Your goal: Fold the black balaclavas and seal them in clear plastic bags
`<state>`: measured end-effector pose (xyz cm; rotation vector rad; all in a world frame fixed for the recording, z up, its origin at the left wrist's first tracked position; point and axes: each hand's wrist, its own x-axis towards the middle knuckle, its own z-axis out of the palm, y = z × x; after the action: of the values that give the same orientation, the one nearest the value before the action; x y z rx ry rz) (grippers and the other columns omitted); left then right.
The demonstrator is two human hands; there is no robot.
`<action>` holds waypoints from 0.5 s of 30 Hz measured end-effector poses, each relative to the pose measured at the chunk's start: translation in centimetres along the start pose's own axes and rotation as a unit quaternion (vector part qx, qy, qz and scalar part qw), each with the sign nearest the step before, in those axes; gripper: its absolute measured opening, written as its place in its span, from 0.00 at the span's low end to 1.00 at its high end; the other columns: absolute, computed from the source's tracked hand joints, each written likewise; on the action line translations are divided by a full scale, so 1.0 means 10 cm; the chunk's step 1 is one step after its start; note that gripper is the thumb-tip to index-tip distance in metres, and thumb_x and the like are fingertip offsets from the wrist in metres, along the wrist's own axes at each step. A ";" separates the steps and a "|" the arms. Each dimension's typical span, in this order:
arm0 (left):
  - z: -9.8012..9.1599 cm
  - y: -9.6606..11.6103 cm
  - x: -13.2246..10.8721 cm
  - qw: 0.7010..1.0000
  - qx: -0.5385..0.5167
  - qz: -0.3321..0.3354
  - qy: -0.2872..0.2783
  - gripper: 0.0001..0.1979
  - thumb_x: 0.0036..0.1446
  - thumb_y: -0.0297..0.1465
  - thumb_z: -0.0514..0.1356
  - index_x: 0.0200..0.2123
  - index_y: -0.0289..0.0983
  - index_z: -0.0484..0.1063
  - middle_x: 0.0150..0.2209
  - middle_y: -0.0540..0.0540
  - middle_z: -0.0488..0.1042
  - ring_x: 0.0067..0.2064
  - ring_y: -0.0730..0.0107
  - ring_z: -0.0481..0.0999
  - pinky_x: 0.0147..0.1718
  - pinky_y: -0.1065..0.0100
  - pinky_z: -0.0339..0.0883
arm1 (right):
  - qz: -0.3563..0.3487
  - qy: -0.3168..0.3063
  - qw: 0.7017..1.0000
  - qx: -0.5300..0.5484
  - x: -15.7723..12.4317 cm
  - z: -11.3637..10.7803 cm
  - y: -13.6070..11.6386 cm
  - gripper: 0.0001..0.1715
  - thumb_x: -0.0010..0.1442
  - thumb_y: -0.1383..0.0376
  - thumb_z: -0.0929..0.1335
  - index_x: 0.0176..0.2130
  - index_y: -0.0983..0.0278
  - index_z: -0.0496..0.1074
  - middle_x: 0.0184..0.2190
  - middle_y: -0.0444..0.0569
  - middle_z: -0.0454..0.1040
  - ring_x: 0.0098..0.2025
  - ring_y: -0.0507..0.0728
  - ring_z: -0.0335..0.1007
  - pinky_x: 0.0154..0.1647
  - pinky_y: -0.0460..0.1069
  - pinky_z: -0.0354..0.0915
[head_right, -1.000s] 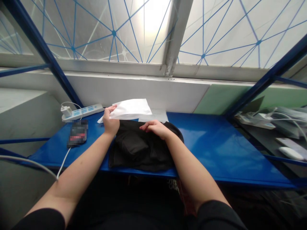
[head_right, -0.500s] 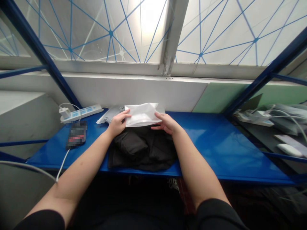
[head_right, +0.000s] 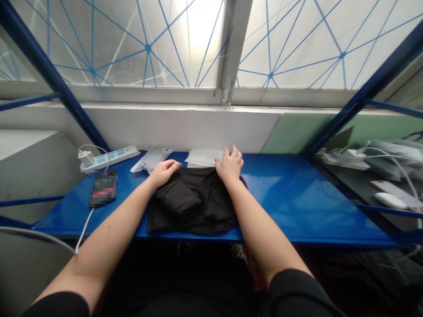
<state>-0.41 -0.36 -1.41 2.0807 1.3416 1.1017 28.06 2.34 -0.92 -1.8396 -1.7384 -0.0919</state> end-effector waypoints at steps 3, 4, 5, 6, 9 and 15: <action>0.08 -0.02 0.01 0.997 0.039 0.025 -0.068 0.15 0.62 0.42 0.57 0.35 0.38 0.79 0.35 0.45 0.80 0.39 0.61 0.78 0.43 0.63 0.71 | -0.063 -0.096 0.992 -0.043 0.04 0.06 -0.16 0.35 0.68 0.50 0.59 0.65 0.66 0.63 0.68 0.65 0.56 0.68 0.72 0.49 0.66 0.67 0.50; 0.11 -0.05 0.02 0.996 0.043 0.031 -0.072 0.15 0.61 0.41 0.58 0.34 0.38 0.79 0.35 0.44 0.79 0.39 0.62 0.78 0.43 0.63 0.71 | -0.071 -0.140 0.986 -0.046 0.07 0.09 -0.22 0.36 0.68 0.47 0.57 0.65 0.64 0.63 0.67 0.64 0.58 0.68 0.72 0.50 0.66 0.69 0.49; 0.14 -0.08 0.03 0.996 0.042 0.036 -0.069 0.14 0.61 0.40 0.58 0.33 0.37 0.79 0.36 0.44 0.79 0.40 0.62 0.78 0.43 0.63 0.71 | -0.071 -0.182 0.979 -0.050 0.11 0.13 -0.28 0.37 0.68 0.45 0.56 0.66 0.61 0.63 0.67 0.62 0.58 0.69 0.73 0.49 0.65 0.73 0.46; 0.16 -0.10 0.04 0.996 0.036 0.039 -0.064 0.13 0.60 0.39 0.58 0.32 0.37 0.78 0.37 0.43 0.79 0.40 0.62 0.77 0.43 0.63 0.71 | -0.064 -0.216 0.973 -0.057 0.15 0.17 -0.33 0.38 0.68 0.42 0.55 0.67 0.58 0.61 0.68 0.61 0.57 0.69 0.75 0.47 0.64 0.76 0.43; 0.19 -0.19 0.07 0.996 0.016 0.056 -0.062 0.12 0.60 0.37 0.58 0.31 0.37 0.78 0.38 0.43 0.78 0.41 0.64 0.77 0.44 0.64 0.71 | -0.046 -0.276 0.956 -0.088 0.30 0.31 -0.40 0.42 0.66 0.38 0.52 0.69 0.52 0.56 0.72 0.57 0.48 0.72 0.79 0.37 0.61 0.82 0.33; 0.19 -0.27 0.13 0.995 0.004 0.068 -0.066 0.14 0.62 0.40 0.57 0.34 0.37 0.78 0.37 0.44 0.78 0.39 0.64 0.77 0.42 0.64 0.70 | -0.025 -0.417 0.896 -0.149 0.61 0.40 -0.28 0.49 0.62 0.32 0.52 0.73 0.48 0.42 0.75 0.49 0.34 0.74 0.76 0.24 0.64 0.79 0.24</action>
<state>-0.11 2.12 -3.90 2.2377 1.1582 0.9935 24.91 9.51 -0.50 -2.2421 -2.4476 0.5157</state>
